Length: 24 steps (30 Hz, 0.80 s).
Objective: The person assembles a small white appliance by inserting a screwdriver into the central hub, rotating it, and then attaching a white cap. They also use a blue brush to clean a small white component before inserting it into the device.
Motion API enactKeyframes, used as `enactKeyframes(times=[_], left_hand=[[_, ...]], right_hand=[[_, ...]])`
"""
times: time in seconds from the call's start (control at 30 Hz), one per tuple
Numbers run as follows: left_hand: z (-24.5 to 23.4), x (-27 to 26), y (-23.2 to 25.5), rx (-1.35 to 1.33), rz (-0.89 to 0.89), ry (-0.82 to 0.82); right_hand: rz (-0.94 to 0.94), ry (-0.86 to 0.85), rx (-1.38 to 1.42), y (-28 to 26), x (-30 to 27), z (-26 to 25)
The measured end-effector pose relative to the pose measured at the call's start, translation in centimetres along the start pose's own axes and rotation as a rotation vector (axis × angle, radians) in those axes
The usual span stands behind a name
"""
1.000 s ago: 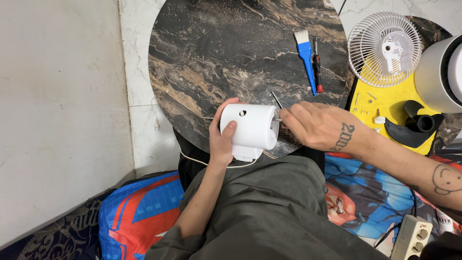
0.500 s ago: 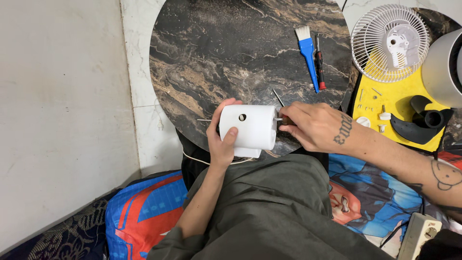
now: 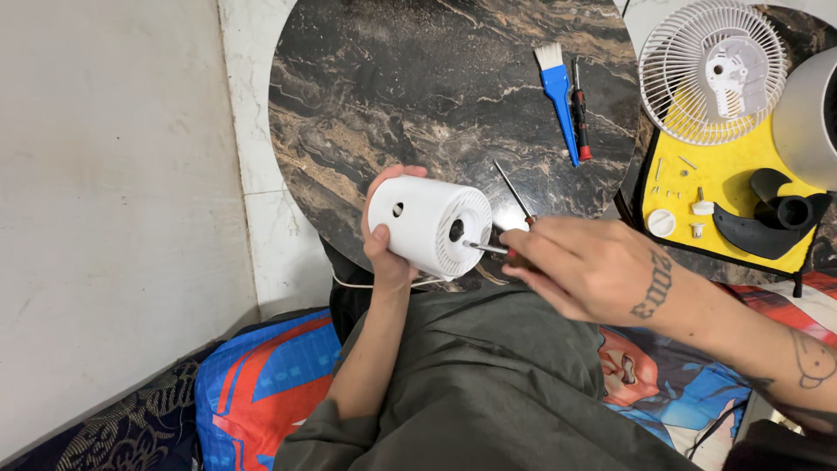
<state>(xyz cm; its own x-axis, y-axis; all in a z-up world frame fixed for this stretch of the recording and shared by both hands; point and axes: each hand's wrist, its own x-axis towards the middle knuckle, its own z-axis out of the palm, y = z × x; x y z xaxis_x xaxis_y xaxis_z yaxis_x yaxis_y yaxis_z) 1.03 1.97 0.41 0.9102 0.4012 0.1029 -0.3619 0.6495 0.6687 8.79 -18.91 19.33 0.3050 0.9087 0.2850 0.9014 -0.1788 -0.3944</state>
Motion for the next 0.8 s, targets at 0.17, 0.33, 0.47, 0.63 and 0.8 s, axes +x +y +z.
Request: enactKeyframes(times=[0.17,0.33,0.47,0.63,0.8], left_hand=[[0.1,-0.1,-0.2,-0.059,0.025,-0.022],[0.3,-0.1,-0.1,0.021,0.054,-0.041],[0.5,0.4,0.1,0.084,0.038,0.004],[0.6,0.7,0.4,0.133,-0.018,0.008],[1.1,0.6,0.3,0.221,0.02,0.009]], right_hand=[[0.027,-0.069,0.006,-0.1,-0.4,1.1],[-0.025,-0.074,-0.23,-0.3,-0.7,1.9],[-0.101,-0.08,-0.404,-0.1,-0.8,2.3],[-0.196,-0.052,-0.51,0.1,-0.6,2.2],[-0.11,-0.097,-0.508,0.8,-0.8,2.6]])
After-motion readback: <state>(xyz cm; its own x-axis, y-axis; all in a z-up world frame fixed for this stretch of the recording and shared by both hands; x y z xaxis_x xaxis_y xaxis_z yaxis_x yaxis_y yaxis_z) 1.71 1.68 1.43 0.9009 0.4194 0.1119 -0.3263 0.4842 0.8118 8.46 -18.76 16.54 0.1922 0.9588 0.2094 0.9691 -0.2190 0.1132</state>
